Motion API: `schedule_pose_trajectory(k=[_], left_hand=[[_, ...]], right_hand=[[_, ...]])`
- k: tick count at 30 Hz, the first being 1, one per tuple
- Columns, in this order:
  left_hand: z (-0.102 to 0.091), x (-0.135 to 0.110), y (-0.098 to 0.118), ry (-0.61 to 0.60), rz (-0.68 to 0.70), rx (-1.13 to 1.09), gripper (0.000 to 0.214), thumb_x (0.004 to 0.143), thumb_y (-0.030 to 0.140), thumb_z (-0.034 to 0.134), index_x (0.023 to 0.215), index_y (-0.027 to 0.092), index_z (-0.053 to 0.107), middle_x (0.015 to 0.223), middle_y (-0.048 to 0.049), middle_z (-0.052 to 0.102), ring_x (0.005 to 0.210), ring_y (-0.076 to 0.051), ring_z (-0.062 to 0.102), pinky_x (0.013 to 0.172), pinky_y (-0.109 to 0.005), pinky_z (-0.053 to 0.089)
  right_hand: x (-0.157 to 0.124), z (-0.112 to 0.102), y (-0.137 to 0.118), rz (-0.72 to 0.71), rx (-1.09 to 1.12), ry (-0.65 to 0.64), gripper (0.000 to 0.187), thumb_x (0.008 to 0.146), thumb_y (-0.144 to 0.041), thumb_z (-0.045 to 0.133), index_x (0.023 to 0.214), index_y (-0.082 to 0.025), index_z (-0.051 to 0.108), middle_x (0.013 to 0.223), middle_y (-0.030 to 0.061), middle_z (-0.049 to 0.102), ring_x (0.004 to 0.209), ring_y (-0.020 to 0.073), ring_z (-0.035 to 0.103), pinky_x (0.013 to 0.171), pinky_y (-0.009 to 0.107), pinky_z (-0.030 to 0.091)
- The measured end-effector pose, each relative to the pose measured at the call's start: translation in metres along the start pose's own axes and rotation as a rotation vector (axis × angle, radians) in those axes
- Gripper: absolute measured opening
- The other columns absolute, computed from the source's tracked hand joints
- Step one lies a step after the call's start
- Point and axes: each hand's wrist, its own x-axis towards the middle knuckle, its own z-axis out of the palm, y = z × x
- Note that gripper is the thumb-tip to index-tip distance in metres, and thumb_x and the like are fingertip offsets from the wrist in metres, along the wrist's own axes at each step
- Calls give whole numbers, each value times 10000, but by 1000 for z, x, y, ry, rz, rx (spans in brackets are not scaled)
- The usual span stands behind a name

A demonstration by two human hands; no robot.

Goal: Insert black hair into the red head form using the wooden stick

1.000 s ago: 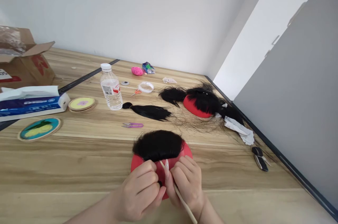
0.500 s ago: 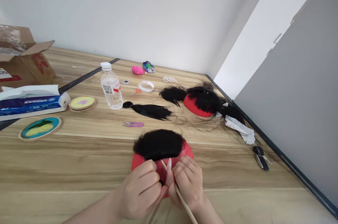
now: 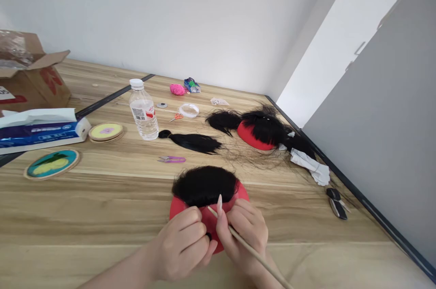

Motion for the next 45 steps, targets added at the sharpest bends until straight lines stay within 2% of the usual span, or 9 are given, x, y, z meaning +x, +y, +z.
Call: schedule_pose_trajectory(k=[5,11,15,23,31,37,41,45], left_hand=[[1,2,-1,22,29,-4,271,892,45,559,657,173,517,608,18,474,572,-132,436,587,-304,492],[1,5,-1,42,32,-60,322,887,-12,464,628,179,460,601,13,456,567,-136,412,577,-303,466],[1,5,-1,48,10,-87,325,883,-13,451,621,180,463,602,7,454,578,-144,407,574,-311,464],[3,-1,-3,50,26,-76,296,866,19,542,635,189,469,612,12,470,576,-146,427,596,-321,485],[1,0,-1,37,10,-86,249,856,11,487,691,197,465,617,7,485,563,-156,438,583,-325,475],[3,0,-1,37,25,-42,259,846,7,531,689,202,460,613,19,488,548,-146,444,589,-314,485],[1,1,-1,38,31,-26,245,862,14,512,692,188,490,603,14,491,563,-146,450,597,-321,503],[-2,4,-1,32,60,4,226,880,23,483,711,165,535,605,-4,504,590,-149,439,577,-319,494]], right_hand=[[-2,1,0,21,-40,29,402,893,-19,563,593,-216,382,500,-53,382,496,109,316,473,281,271],[3,3,0,-158,-153,38,361,858,3,588,637,-223,413,487,-54,431,476,118,332,478,302,255],[4,2,-1,-217,-219,11,345,862,-3,573,652,-228,417,485,-53,430,470,129,321,478,315,234],[4,1,0,-216,-209,12,325,844,8,573,676,-229,429,492,-45,458,481,133,341,472,303,258],[3,1,-1,-223,-240,16,303,869,-19,559,701,-237,433,496,-48,453,470,142,351,461,305,256],[4,2,-1,-245,-242,26,298,877,-13,548,703,-230,439,487,-38,465,473,139,338,460,306,248],[0,3,2,-191,-205,40,250,871,-27,563,727,-212,479,518,-21,525,480,131,397,464,284,306],[2,-5,2,82,-38,-54,77,928,-121,557,884,-179,580,642,-4,620,514,113,514,501,243,408]])
